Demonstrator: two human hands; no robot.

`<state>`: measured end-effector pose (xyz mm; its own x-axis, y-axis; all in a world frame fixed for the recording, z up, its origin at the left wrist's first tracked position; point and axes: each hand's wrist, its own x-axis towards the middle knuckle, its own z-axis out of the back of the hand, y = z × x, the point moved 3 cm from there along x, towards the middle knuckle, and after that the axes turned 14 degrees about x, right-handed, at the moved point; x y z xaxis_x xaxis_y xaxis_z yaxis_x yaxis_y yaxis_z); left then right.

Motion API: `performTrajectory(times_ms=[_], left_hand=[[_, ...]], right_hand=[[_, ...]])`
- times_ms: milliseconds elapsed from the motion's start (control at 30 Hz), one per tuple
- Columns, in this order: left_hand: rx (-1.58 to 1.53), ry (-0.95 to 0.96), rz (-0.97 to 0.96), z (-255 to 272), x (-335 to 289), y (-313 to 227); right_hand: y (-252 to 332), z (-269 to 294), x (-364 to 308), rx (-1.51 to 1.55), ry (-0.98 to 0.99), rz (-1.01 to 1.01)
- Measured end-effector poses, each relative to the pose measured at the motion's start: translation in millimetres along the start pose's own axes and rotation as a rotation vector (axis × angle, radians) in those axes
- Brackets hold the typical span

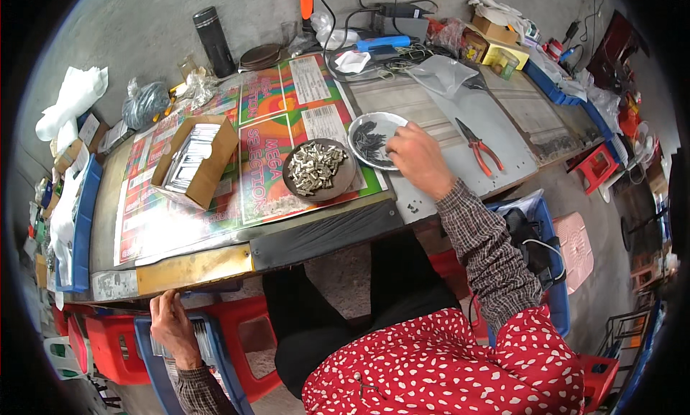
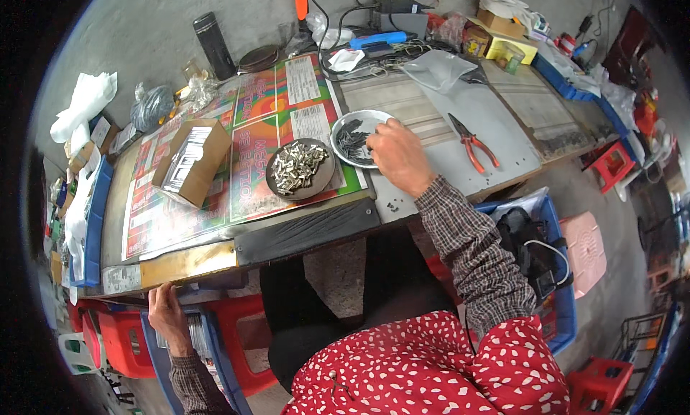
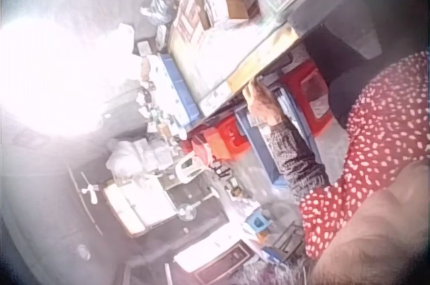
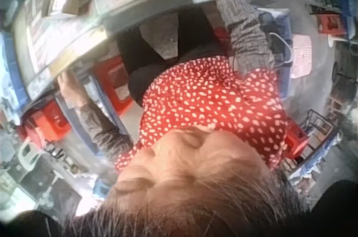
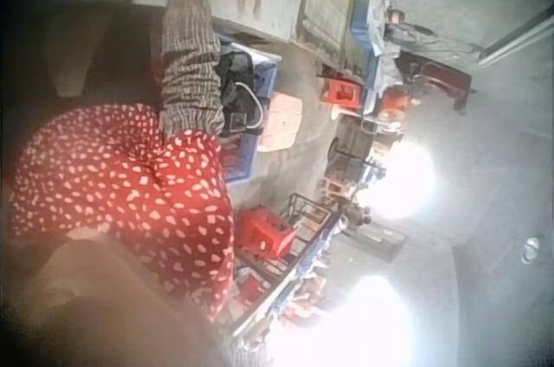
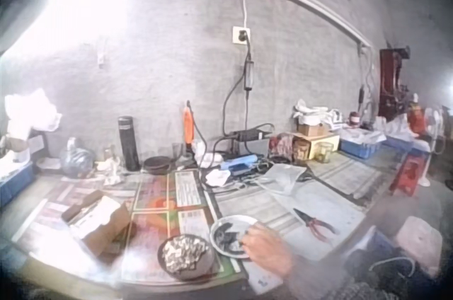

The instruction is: The person assembles small metal components by hand, joining the pieces together and taking parts from dishes and boxes on the work table.

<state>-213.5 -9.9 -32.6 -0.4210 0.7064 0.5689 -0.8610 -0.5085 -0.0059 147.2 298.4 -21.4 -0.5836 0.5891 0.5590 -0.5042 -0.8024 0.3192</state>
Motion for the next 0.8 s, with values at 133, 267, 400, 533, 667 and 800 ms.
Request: performTrajectory(times_ms=[133, 267, 400, 533, 667, 800], left_hand=[[0.003, -0.041, -0.031, 8.9, 17.5, -13.9], [-0.028, -0.106, -0.1, 9.4, 41.0, -36.0], [-0.008, -0.136, -0.173, 18.1, 71.7, -54.1], [0.012, -0.173, -0.263, 7.1, 110.1, -69.7], [0.035, -0.154, -0.265, -15.4, 149.9, -71.1], [0.077, -0.083, -0.254, -31.6, 182.5, -74.5]], right_hand=[[1.6, 2.6, 8.1, -0.072, 0.024, 0.075], [0.3, -3.1, 13.4, -0.19, 0.066, 0.123], [-5.2, -4.0, 14.8, -0.182, 0.117, 0.103], [-11.0, -2.5, 9.8, -0.101, 0.107, -0.001], [-7.6, 2.3, 8.3, 0.028, 0.014, -0.079], [-3.2, 7.5, 6.0, 0.206, -0.093, -0.141]])
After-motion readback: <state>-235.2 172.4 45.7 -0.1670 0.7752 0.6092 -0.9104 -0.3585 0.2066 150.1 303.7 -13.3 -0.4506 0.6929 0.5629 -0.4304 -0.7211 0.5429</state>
